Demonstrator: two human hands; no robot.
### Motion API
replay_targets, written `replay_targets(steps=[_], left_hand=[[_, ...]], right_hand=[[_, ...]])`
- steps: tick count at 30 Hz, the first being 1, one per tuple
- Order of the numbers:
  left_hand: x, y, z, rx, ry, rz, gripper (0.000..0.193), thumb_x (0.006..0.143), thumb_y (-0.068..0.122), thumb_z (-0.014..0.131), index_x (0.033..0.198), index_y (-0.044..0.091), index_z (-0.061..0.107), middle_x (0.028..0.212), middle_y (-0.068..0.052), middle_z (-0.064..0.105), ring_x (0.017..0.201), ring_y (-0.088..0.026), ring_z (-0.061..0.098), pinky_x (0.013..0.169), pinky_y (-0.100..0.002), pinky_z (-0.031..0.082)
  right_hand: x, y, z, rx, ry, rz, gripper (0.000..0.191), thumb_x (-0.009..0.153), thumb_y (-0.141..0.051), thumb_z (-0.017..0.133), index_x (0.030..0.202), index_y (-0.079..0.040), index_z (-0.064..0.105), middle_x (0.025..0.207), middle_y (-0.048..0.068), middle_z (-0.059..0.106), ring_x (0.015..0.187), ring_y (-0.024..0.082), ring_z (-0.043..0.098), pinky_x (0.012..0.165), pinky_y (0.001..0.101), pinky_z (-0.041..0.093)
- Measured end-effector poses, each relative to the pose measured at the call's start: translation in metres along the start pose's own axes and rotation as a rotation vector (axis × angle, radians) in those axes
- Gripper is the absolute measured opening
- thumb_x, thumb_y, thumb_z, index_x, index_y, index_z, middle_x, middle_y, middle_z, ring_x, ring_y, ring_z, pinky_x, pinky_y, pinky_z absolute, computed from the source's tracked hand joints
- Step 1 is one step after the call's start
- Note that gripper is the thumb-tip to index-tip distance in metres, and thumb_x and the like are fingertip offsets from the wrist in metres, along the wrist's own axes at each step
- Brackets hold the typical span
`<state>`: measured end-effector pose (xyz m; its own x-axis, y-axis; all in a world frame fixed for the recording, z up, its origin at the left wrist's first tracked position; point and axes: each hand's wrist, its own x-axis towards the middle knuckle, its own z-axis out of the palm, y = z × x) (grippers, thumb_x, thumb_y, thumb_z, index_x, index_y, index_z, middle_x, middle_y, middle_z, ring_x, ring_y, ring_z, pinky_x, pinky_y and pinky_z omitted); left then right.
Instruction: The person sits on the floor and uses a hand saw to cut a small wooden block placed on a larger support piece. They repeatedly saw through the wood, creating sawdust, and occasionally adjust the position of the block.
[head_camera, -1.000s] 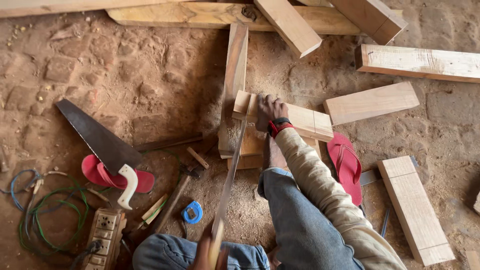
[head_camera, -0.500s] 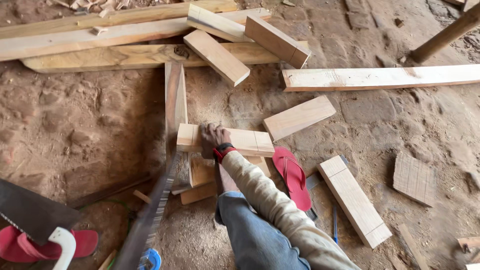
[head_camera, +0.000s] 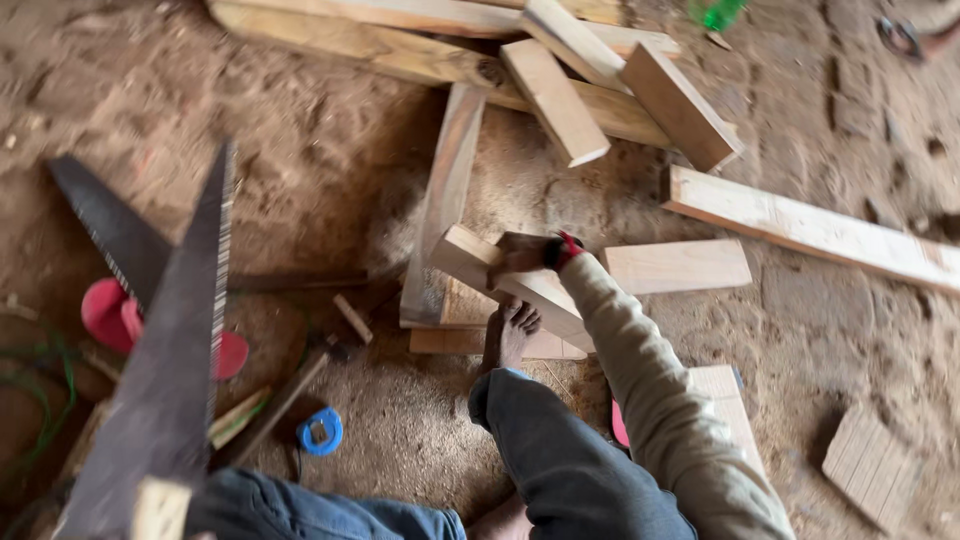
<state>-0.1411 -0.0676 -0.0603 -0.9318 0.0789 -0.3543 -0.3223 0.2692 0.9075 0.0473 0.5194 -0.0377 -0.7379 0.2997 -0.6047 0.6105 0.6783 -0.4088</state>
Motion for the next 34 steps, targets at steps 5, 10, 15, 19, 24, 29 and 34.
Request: replay_targets(steps=[5,10,15,19,24,29,34], left_hand=[[-0.057,0.001,0.013,-0.018,-0.135,0.026,0.067,0.086,0.011,0.068,0.149,0.008,0.043,0.069,-0.016,0.065,0.039,-0.019,0.058,0.036,-0.033,0.049],[-0.105,0.035,0.042,-0.053,-0.287,0.14,0.069,0.084,0.01,0.07,0.148,0.008,0.043,0.066,-0.015,0.063,0.036,-0.017,0.056,0.034,-0.032,0.047],[-0.14,0.053,0.078,-0.147,-0.388,0.14,0.063,0.082,0.014,0.073,0.142,0.006,0.054,0.062,-0.009,0.061,0.038,-0.011,0.046,0.035,-0.028,0.037],[-0.144,0.061,0.097,-0.121,-0.579,0.565,0.048,0.101,0.018,0.069,0.143,0.002,0.052,0.089,-0.011,0.063,0.074,-0.013,0.055,0.059,-0.027,0.047],[-0.148,0.071,0.136,0.171,-0.769,0.264,0.05,0.094,0.02,0.061,0.142,0.004,0.053,0.06,-0.005,0.065,0.039,-0.009,0.047,0.034,-0.029,0.039],[-0.138,0.067,0.162,0.129,-0.799,0.425,0.053,0.098,0.019,0.059,0.146,0.0,0.049,0.068,-0.006,0.068,0.045,-0.007,0.051,0.038,-0.027,0.04],[-0.125,0.044,0.176,0.098,-0.817,0.386,0.055,0.1,0.02,0.059,0.149,0.002,0.042,0.076,-0.01,0.069,0.051,-0.009,0.055,0.043,-0.028,0.046]], right_hand=[[0.013,0.018,0.015,0.16,0.337,-0.028,0.079,0.072,-0.075,0.075,0.12,-0.011,0.078,0.111,0.011,0.081,0.1,0.024,0.077,0.088,0.0366,0.059],[0.021,0.0,0.044,-0.004,0.494,0.19,0.125,0.067,-0.075,0.081,0.161,-0.016,0.024,0.141,0.021,0.053,0.122,0.04,0.058,0.1,0.0541,0.049],[0.013,-0.012,0.068,-0.169,0.494,0.188,0.148,0.053,-0.079,0.085,0.163,-0.018,0.008,0.152,0.023,0.037,0.138,0.044,0.04,0.114,0.0613,0.034],[0.009,-0.016,0.085,-0.264,0.537,0.151,0.139,0.056,-0.06,0.089,0.165,-0.027,0.009,0.161,0.025,0.027,0.141,0.052,0.034,0.109,0.0685,0.034],[0.009,-0.037,0.096,-0.313,0.549,0.28,0.137,0.056,-0.055,0.093,0.161,-0.026,0.009,0.166,0.023,0.017,0.145,0.052,0.026,0.104,0.0732,0.034],[-0.003,-0.044,0.088,-0.223,0.561,0.256,0.134,0.056,-0.053,0.093,0.162,-0.033,0.013,0.158,0.018,0.031,0.141,0.046,0.036,0.106,0.0659,0.04],[-0.005,-0.051,0.086,-0.237,0.586,0.278,0.129,0.057,-0.047,0.091,0.162,-0.034,0.018,0.151,0.014,0.038,0.137,0.042,0.042,0.103,0.0611,0.044]])
